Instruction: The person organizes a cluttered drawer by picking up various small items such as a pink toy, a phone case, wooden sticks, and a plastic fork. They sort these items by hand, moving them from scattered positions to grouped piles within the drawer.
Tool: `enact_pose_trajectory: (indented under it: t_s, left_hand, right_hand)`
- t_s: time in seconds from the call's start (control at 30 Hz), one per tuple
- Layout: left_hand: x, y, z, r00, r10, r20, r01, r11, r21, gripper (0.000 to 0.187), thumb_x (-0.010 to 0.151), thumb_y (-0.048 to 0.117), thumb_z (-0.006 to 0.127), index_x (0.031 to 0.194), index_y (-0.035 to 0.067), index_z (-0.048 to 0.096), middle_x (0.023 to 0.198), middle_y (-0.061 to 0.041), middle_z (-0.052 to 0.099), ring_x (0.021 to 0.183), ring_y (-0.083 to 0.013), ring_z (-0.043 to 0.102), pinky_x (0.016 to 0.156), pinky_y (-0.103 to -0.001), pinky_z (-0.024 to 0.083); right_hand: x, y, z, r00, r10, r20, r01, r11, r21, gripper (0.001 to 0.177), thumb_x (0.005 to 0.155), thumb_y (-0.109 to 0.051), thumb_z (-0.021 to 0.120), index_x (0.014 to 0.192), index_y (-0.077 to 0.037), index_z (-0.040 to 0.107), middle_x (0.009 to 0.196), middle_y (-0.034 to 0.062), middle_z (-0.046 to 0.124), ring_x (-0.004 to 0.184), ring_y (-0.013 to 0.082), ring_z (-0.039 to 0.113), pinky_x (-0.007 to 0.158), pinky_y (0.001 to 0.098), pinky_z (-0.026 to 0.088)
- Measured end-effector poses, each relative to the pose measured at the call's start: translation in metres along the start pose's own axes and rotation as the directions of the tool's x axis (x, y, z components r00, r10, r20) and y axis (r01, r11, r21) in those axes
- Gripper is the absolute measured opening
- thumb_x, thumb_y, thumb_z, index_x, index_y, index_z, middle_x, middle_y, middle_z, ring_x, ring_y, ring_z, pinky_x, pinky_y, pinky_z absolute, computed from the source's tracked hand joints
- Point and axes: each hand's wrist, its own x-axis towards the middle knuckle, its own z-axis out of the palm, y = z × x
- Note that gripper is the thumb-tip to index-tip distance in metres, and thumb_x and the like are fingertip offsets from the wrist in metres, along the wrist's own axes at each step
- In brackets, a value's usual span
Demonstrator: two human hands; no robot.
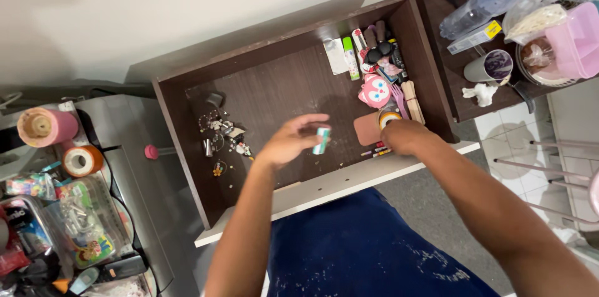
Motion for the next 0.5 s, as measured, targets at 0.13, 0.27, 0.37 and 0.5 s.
enact_pose_trajectory:
  t_s: [0.13, 0.27, 0.37, 0.5]
  left_hand:
    - [0.021, -0.013, 0.014, 0.990, -0.076, 0.120, 0.098, 0.979, -0.181, 0.053, 0.091, 0.001, 0.063, 0.144, -0.001, 0.054, 0.133, -0.014, 0.067, 0.116, -0.0239, 0.068, 0.102, -0.036, 0.055]
    - [0.028, -0.026, 0.019, 0.981, -0.057, 0.185, 0.108, 0.954, -0.279, 0.050, 0.095, -0.001, 0.061, 0.144, -0.005, 0.054, 0.133, -0.019, 0.066, 0.118, -0.0258, 0.068, 0.104, -0.037, 0.054]
    - [0.029, -0.033, 0.022, 0.973, -0.036, 0.226, 0.113, 0.936, -0.335, 0.050, 0.096, -0.002, 0.059, 0.146, -0.006, 0.053, 0.135, -0.020, 0.064, 0.121, -0.0256, 0.066, 0.105, -0.038, 0.054]
    - [0.032, -0.030, 0.028, 0.976, -0.050, 0.214, 0.120, 0.937, -0.329, 0.049, 0.097, -0.001, 0.057, 0.146, -0.004, 0.051, 0.140, -0.017, 0.063, 0.125, -0.0252, 0.064, 0.106, -0.037, 0.053]
  right_hand:
    - [0.008, 0.007, 0.010, 0.999, 0.037, -0.009, -0.037, 0.999, -0.034, 0.022, 0.090, -0.010, 0.062, 0.107, -0.002, 0.074, 0.117, 0.0190, 0.072, 0.104, 0.0366, 0.072, 0.087, 0.0480, 0.058]
    - [0.016, 0.007, 0.020, 0.999, -0.002, -0.047, -0.003, 0.995, -0.095, 0.025, 0.087, -0.008, 0.062, 0.109, -0.001, 0.073, 0.124, 0.0194, 0.068, 0.108, 0.0375, 0.070, 0.088, 0.0475, 0.058]
    - [0.017, 0.009, 0.023, 1.000, -0.019, -0.010, 0.018, 0.997, -0.069, 0.025, 0.088, -0.011, 0.064, 0.109, -0.002, 0.074, 0.124, 0.0188, 0.069, 0.110, 0.0360, 0.069, 0.090, 0.0463, 0.058]
    - [0.010, 0.012, 0.011, 0.999, 0.023, -0.023, -0.023, 1.000, -0.012, 0.024, 0.087, -0.010, 0.066, 0.108, -0.001, 0.073, 0.116, 0.0200, 0.072, 0.106, 0.0353, 0.071, 0.089, 0.0456, 0.057]
